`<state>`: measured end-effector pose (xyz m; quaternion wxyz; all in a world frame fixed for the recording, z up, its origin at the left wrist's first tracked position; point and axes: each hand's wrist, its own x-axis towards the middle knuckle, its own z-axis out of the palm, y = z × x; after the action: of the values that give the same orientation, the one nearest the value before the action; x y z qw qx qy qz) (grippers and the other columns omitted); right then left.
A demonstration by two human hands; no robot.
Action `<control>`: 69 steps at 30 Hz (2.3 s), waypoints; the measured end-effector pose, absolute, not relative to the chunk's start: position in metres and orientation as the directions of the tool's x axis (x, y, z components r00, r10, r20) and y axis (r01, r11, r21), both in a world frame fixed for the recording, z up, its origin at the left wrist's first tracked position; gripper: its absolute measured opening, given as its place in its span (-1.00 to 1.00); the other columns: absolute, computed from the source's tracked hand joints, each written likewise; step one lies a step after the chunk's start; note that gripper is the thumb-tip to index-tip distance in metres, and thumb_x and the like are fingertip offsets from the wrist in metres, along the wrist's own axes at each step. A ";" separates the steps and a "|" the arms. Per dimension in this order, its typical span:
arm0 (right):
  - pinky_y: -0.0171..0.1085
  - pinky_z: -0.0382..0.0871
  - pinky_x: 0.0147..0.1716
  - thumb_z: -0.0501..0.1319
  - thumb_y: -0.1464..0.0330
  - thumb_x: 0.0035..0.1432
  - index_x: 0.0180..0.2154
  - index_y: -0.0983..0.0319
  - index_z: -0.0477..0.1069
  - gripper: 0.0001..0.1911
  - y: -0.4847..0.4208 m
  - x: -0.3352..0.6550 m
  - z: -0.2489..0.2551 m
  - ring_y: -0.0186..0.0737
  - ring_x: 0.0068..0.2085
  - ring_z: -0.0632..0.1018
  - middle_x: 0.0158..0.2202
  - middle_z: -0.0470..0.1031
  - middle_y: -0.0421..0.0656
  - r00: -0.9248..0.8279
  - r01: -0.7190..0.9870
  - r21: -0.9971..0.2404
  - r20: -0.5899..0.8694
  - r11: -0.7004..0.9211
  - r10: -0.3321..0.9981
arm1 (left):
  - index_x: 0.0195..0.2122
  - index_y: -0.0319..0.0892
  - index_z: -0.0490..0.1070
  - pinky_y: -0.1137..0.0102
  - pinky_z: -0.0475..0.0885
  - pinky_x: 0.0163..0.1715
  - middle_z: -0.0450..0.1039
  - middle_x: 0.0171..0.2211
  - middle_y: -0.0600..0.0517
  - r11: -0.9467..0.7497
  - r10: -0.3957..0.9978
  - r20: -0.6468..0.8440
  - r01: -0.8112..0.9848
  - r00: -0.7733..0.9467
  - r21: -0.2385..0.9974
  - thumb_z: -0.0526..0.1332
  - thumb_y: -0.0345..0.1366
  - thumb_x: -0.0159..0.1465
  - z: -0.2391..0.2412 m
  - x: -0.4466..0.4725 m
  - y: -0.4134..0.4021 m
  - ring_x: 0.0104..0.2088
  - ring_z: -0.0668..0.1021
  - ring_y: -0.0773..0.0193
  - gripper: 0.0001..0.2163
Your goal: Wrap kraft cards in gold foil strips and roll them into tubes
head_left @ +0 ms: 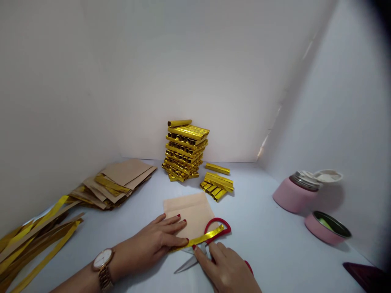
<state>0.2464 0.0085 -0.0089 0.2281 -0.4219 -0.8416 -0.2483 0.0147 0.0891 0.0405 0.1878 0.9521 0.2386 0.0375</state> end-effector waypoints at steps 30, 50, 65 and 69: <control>-0.28 0.36 -0.58 0.04 0.55 0.09 -0.01 0.24 0.31 -0.59 0.009 0.242 -0.015 -0.14 -0.47 0.51 -0.36 0.50 -0.07 -0.614 0.780 0.233 0.458 0.580 0.642 | 0.06 0.18 0.38 0.08 0.02 0.20 0.13 0.25 0.08 -0.719 0.463 -0.046 0.405 0.885 0.565 0.10 -0.50 0.33 0.044 0.011 0.099 0.27 0.12 0.12 -0.59; -0.34 0.18 -0.64 0.04 0.50 0.22 -0.12 0.16 0.38 -0.74 0.003 0.226 -0.011 -0.24 -0.60 0.43 -0.54 0.41 -0.21 -0.631 0.756 0.289 0.562 0.588 0.535 | 0.07 0.21 0.36 0.03 0.00 0.20 0.11 0.26 0.09 -0.735 0.453 -0.031 0.392 0.891 0.553 0.09 -0.52 0.30 0.039 0.009 0.101 0.26 0.13 0.08 -0.55; -0.31 0.20 -0.67 -0.04 0.46 0.19 -0.07 0.17 0.48 -0.60 0.002 0.405 0.004 -0.11 -0.45 0.49 -0.40 0.41 -0.09 0.102 0.983 0.087 0.462 -0.159 0.881 | 0.01 0.16 0.44 0.08 0.04 0.21 0.15 0.24 0.13 -0.697 0.508 0.035 0.387 0.861 0.604 0.08 -0.44 0.31 0.033 0.006 0.097 0.25 0.18 0.10 -0.64; -0.27 0.28 -0.56 0.01 0.41 0.20 -0.10 0.20 0.47 -0.67 0.004 0.395 0.004 -0.12 -0.41 0.49 -0.40 0.39 -0.11 0.057 0.998 -0.011 0.463 -0.058 0.884 | -0.01 0.14 0.45 0.06 0.03 0.20 0.18 0.22 0.11 -0.691 0.517 0.037 0.392 0.855 0.608 0.09 -0.43 0.30 0.035 0.007 0.096 0.24 0.19 0.09 -0.66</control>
<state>0.3948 0.0041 0.0045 0.1674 -0.7073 -0.6654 -0.1699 0.0073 0.0963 0.0351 0.3045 0.9137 0.2487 0.1032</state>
